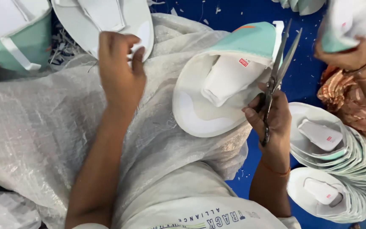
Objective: The person uses scissors to trim excess material from the edges of white and teal slippers. They handle the slippers one by one, cutting away loose threads and plastic pieces, and then place the finished items into a stack.
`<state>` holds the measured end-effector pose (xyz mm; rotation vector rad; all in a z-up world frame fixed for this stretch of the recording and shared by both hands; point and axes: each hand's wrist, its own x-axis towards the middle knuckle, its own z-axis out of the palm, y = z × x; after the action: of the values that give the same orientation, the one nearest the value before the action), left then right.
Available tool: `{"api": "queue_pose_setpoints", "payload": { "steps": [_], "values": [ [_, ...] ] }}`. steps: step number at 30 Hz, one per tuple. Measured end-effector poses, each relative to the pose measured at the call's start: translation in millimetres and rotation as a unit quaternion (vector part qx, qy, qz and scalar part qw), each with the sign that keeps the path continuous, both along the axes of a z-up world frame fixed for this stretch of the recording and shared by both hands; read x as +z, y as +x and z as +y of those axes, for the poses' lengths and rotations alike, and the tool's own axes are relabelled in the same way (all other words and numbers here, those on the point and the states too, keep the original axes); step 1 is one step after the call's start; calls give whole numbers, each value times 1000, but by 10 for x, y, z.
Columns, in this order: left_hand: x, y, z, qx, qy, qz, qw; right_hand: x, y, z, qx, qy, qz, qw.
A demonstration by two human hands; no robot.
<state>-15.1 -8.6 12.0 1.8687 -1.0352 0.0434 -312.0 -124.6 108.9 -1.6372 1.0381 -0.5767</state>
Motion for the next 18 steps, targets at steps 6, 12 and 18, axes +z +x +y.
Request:
{"api": "queue_pose_setpoints", "payload": {
  "steps": [6, 12, 18],
  "values": [
    [128, -807, -342, -216, -57, -11, 975, 97, -94, -24, 34, 34, -185, 982],
    [234, -1033, -821, -158, -41, 90, 982, 216, 169, -111, -60, -127, -205, 969],
    [93, -1173, -615, -161, -11, 164, 973, -454, -49, -360, -48, -174, -65, 981]
  ]
}}
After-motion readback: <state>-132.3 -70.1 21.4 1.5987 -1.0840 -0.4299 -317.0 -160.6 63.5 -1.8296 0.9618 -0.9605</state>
